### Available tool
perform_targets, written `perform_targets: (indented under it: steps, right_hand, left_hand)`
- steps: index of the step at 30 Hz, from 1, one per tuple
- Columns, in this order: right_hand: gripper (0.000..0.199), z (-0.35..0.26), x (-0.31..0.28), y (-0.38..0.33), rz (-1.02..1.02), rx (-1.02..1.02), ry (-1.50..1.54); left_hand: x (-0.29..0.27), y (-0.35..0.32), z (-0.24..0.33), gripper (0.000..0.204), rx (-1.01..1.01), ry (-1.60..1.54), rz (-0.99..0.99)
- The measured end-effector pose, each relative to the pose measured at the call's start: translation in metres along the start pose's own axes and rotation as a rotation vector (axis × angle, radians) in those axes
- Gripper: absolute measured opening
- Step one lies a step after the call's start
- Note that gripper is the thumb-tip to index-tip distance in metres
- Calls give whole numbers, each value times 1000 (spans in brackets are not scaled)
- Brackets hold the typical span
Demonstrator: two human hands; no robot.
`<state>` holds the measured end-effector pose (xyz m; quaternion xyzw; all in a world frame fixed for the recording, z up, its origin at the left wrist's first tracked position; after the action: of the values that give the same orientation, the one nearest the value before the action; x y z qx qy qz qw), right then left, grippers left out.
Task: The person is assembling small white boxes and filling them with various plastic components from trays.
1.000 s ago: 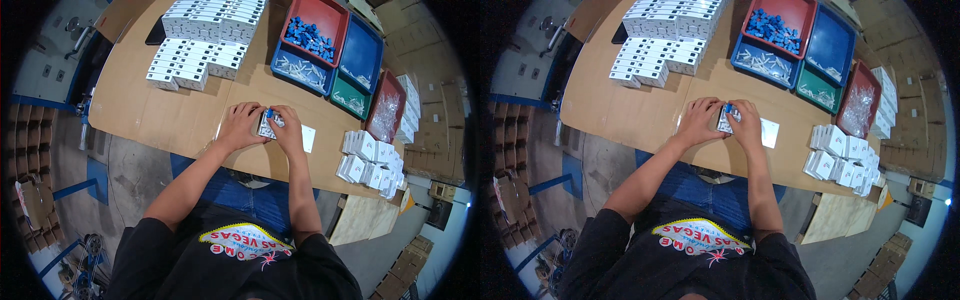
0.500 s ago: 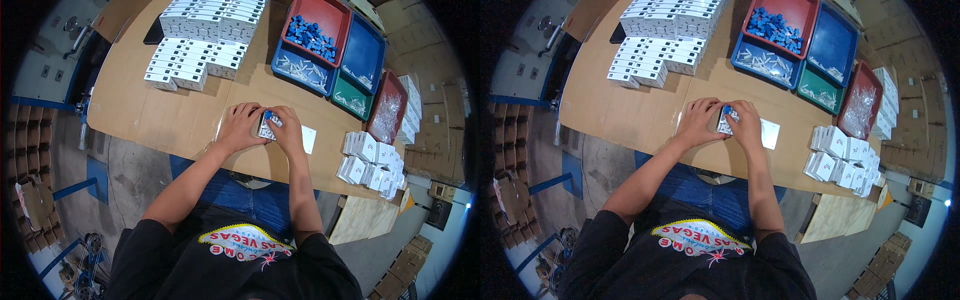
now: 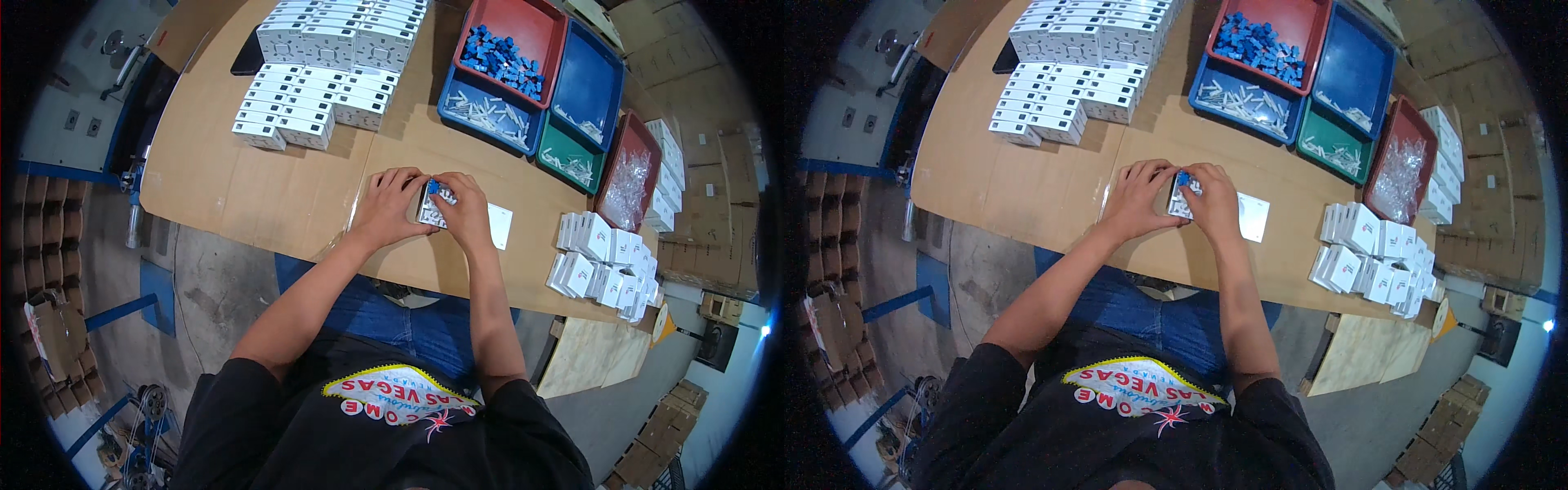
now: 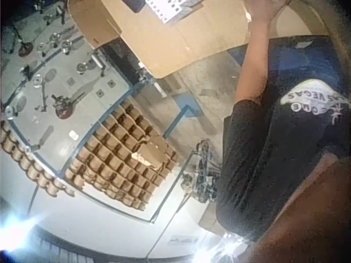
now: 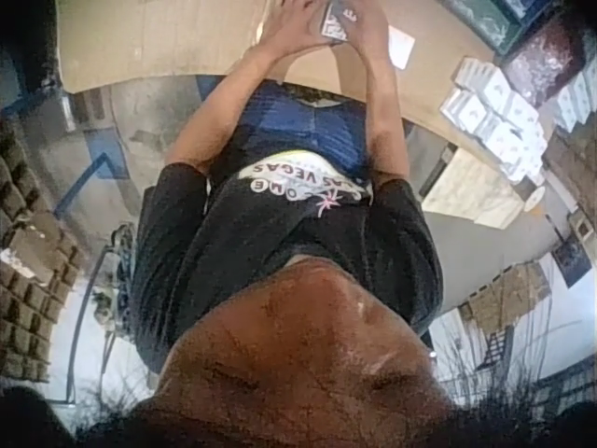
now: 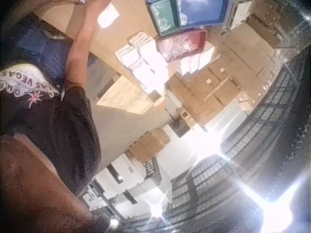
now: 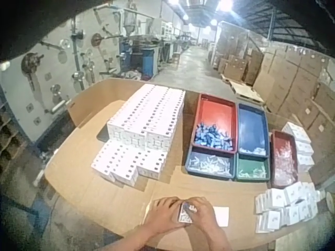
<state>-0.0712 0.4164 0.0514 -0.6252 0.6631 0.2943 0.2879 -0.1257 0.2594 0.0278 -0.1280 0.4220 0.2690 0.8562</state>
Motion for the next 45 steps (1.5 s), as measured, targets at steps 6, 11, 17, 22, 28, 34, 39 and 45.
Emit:
perform_targets:
  steps: [6, 11, 17, 22, 28, 34, 39, 45]
  right_hand:
    - [30, 3, 2, 2, -39, 35, 30]
    - [29, 3, 2, 3, -51, 64, 4]
    - [30, 5, 4, 8, -81, 133, -45]
    - [29, 6, 5, 11, -91, 204, -83]
    - [26, 4, 6, 14, -78, 228, -164]
    - [26, -1, 1, 10, -93, 166, -277]
    - [28, 41, -29, -25, 285, 243, 109]
    - [41, 71, -60, -109, 303, 742, -83]
  left_hand:
    - [-1, 0, 1, 92, -6, 12, -21]
    - [0, 0, 0, 92, -2, 15, -22]
    - [0, 0, 0, 91, -14, 15, -28]
    - [-1, 1, 1, 91, 1, 18, -13]
    - [0, -1, 2, 96, 6, 52, 16]
    - [0, -3, 6, 93, 21, 54, 40]
    - [3, -3, 2, 96, 14, 64, 13]
    - [-1, -2, 6, 99, 32, 58, 29]
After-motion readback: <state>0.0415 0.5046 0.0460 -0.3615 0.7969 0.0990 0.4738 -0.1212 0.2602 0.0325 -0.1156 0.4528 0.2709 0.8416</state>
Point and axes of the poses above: each hand's wrist, its own y-axis towards the middle knuckle, its own x-axis out of the palm, z = x × y, the point moved 4 cm from there along y, towards the middle knuckle, and after that the axes turned 13 degrees about -z, right-handed, at the moved point
